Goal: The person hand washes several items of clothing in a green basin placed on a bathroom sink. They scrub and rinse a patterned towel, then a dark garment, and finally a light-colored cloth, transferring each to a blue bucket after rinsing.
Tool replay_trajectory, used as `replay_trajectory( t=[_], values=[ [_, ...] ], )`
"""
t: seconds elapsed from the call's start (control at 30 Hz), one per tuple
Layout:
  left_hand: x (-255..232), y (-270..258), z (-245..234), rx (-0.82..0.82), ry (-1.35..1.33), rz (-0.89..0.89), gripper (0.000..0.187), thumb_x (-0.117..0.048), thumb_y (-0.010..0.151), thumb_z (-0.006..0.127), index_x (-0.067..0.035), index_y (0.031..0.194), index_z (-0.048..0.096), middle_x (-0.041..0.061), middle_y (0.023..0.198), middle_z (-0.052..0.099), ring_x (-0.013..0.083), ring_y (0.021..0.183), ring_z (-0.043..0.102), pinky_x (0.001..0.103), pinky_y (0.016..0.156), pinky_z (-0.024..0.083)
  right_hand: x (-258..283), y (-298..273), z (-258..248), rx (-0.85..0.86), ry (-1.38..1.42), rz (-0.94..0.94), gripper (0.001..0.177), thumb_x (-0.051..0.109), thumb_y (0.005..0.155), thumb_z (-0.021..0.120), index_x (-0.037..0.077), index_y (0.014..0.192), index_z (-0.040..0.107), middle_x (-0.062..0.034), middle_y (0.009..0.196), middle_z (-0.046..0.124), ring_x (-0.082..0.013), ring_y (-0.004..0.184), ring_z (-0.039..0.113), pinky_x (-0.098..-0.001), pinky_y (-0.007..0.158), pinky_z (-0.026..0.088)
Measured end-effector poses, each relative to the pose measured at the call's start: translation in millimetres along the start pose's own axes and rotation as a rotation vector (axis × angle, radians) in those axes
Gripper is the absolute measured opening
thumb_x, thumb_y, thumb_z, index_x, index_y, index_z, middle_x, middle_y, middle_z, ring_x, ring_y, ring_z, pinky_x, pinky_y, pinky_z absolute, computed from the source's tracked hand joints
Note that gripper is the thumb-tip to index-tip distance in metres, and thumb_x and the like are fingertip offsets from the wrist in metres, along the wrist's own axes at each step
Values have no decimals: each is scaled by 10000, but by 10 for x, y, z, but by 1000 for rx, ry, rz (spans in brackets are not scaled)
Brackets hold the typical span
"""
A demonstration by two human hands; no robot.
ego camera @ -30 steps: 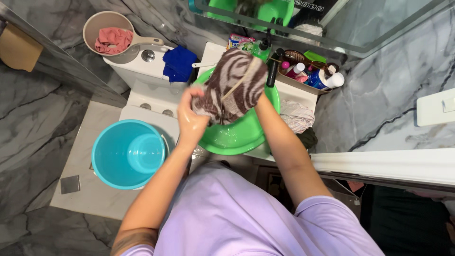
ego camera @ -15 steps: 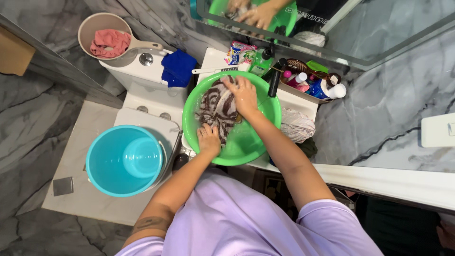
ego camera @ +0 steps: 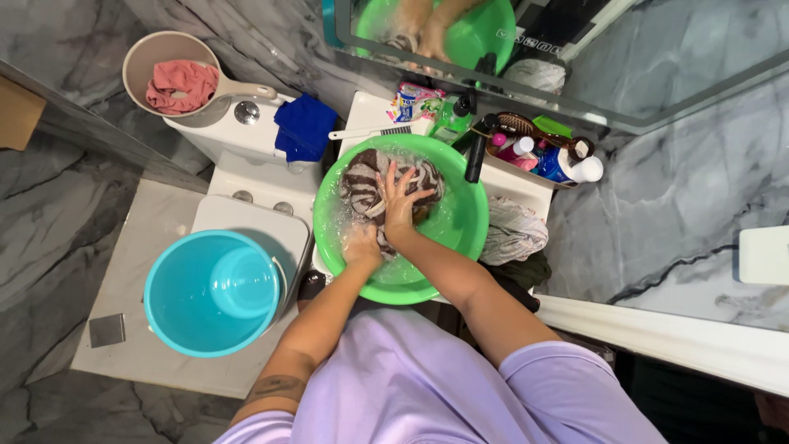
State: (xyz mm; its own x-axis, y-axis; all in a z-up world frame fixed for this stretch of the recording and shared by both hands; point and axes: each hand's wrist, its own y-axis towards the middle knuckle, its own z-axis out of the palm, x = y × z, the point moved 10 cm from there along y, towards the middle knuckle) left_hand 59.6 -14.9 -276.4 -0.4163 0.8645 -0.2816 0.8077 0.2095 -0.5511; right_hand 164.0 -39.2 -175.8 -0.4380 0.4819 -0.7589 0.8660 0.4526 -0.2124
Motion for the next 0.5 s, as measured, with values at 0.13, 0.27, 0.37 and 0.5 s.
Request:
replay_trajectory(
  t=[0.13, 0.27, 0.37, 0.5],
  values=[
    [-14, -4, -131, -73, -17, 45, 954, -444, 760, 798, -142, 1518, 303, 217, 1586, 312, 383, 1485, 303, 546, 1141, 275, 63, 7, 133, -99, 254, -55, 857, 294, 981, 565, 305, 1680, 70, -195, 1707, -29, -572, 1480, 183, -878, 856, 338],
    [155, -266, -613, -114, -243, 64, 519, -211, 824, 728, -130, 1304, 548, 210, 1309, 617, 387, 1248, 588, 496, 1038, 468, -123, -131, 84, -99, 603, -186, 972, 242, 894, 701, 329, 1647, 92, -129, 1719, -102, -516, 1529, 14, -894, 967, 185],
    [84, -577, -1294, -226, -493, 97, 449, -186, 777, 748, -87, 1179, 575, 231, 1166, 660, 415, 1131, 629, 491, 951, 498, -283, -303, 166, 173, 860, -345, 1201, 255, 732, 830, 376, 1659, 75, -61, 1742, -149, -427, 1577, -121, -828, 1093, 72],
    [-328, -1136, -2350, -362, -693, 225, 374, -136, 715, 746, -48, 1041, 588, 249, 997, 702, 436, 990, 676, 478, 851, 535, -622, -473, 103, 159, 1147, -255, 1565, 382, 443, 970, 301, 1649, -24, -79, 1712, -150, -409, 1549, -146, -772, 1136, 36]
  ],
)
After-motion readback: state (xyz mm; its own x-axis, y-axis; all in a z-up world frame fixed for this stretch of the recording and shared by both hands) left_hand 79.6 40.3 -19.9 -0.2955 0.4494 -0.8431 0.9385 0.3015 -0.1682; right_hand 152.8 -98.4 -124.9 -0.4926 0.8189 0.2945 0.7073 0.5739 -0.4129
